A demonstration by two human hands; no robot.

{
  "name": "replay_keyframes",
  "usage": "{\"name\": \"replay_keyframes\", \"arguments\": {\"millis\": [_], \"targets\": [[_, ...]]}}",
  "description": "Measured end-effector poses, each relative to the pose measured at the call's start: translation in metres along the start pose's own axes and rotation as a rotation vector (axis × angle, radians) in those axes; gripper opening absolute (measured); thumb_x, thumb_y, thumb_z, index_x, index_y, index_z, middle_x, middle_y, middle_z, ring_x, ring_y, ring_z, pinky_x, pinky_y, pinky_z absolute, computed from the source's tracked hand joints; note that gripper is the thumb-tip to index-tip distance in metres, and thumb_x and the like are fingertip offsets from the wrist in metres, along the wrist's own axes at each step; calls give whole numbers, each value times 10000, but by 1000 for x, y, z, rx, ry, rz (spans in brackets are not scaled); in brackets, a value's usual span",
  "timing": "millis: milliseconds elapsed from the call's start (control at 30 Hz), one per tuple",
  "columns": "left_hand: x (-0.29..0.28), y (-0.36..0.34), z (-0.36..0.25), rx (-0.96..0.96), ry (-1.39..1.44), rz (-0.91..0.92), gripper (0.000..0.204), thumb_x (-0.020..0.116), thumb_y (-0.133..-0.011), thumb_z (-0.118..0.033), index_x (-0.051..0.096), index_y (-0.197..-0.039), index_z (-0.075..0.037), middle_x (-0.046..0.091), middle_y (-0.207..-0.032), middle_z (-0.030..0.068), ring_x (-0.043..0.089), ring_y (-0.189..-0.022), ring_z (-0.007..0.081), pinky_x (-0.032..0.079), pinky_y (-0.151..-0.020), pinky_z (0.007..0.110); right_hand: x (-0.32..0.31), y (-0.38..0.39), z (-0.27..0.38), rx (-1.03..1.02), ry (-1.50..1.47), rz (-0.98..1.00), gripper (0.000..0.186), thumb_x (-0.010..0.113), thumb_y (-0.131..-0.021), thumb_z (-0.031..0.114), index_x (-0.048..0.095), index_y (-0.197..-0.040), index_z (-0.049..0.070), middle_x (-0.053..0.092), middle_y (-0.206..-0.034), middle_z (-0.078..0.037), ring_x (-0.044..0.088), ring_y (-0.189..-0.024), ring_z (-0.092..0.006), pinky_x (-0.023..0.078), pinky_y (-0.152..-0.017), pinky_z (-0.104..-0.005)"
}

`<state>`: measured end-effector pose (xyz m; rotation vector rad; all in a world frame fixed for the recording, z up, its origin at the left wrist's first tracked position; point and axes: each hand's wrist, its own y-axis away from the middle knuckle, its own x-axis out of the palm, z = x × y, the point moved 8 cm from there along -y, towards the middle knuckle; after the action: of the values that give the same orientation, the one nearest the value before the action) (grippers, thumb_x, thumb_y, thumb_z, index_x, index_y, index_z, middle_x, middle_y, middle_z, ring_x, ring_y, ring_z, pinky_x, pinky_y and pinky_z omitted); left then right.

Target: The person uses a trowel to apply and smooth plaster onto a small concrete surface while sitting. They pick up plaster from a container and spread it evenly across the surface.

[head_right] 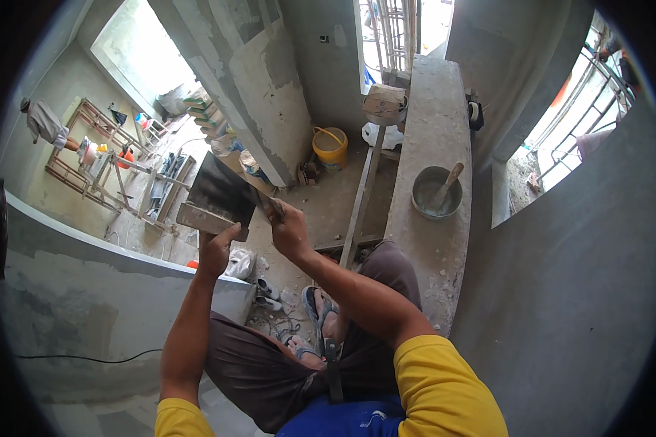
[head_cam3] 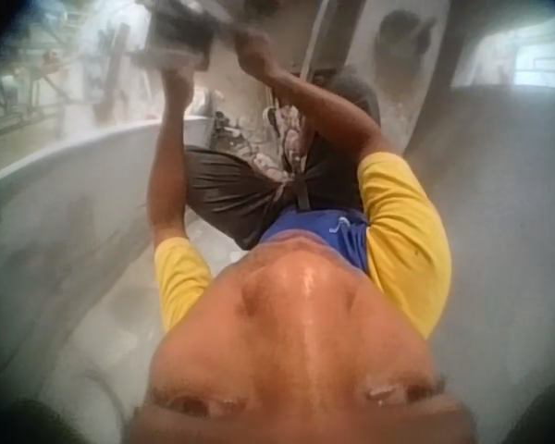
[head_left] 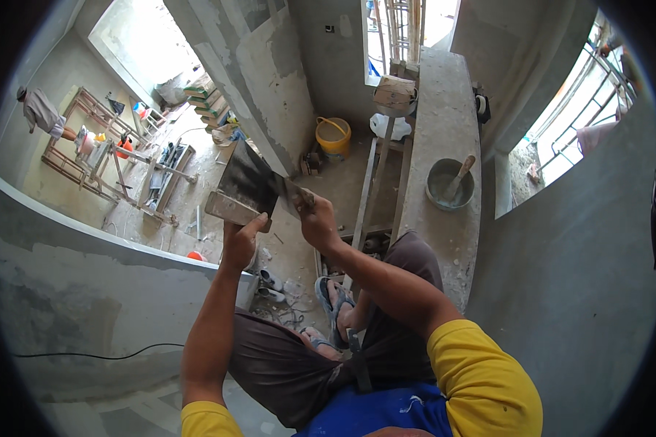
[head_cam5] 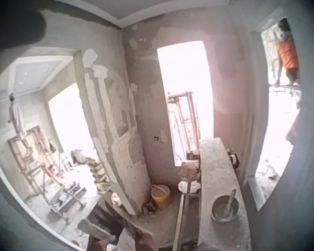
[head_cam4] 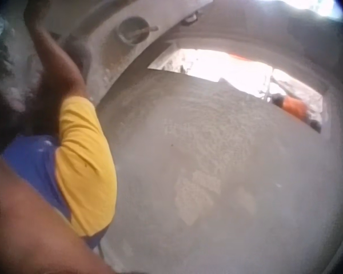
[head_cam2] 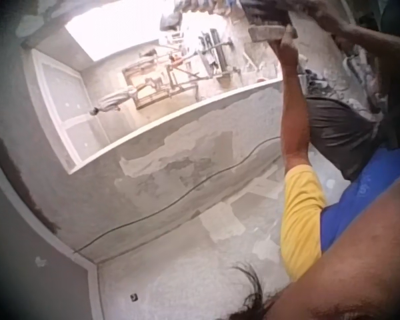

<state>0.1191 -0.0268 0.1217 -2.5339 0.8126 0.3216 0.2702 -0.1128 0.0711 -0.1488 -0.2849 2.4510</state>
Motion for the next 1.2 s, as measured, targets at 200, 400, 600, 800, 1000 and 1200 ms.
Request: {"name": "replay_keyframes", "arguments": {"millis": [200, 400, 600, 800, 1000, 1200], "targets": [[1, 1, -3, 0, -26, 86, 101, 614, -844, -51, 655, -892, 28, 653, -783, 67, 625, -751, 169, 480, -726, 306, 1, 17, 25, -277, -44, -102, 194, 539, -928, 93, 624, -1054, -26, 608, -805, -239, 583, -679, -284, 469, -652, -376], [0, 1, 4, 68, -98, 129, 162, 631, -843, -62, 644, -978, 26, 663, -876, 92, 632, -805, 199, 483, -756, 310, 4, 15, 27, -243, -8, -72, 219, 537, -909, 45, 626, -1093, -31, 637, -837, -214, 615, -729, -254, 483, -690, -358], [-1, 1, 4, 25, -57, 57, 199, 638, -846, -70, 633, -1019, 28, 660, -900, 89, 631, -819, 204, 481, -771, 313, 0, 0, -9, 109, 54, 39, 238, 571, -901, 67, 647, -1116, -4, 660, -956, -237, 649, -877, -366, 495, -789, -384], [0, 0, 16, -233, 198, 60, 231, 644, -846, -74, 619, -1051, 30, 658, -903, 72, 631, -833, 198, 473, -787, 307, -3, 4, 9, -126, -30, -83, 140, 541, -892, 48, 634, -963, -28, 625, -775, -158, 574, -724, -190, 458, -686, -327], [-2, 1, 12, -4, -43, 159, 217, 656, -847, -82, 618, -1033, 23, 650, -964, 92, 622, -873, 196, 471, -796, 309, -1, 18, 36, -397, -48, -168, 121, 524, -900, 74, 578, -850, -22, 484, -643, -82, 423, -657, -120, 400, -592, -326], [-5, 2, 6, 66, -58, 21, 199, 641, -849, -76, 633, -1017, 29, 664, -929, 97, 635, -850, 201, 480, -778, 311, 2, 5, 2, 7, 19, -55, 169, 539, -899, 98, 631, -985, -15, 605, -778, -228, 552, -668, -312, 458, -651, -371]]}}
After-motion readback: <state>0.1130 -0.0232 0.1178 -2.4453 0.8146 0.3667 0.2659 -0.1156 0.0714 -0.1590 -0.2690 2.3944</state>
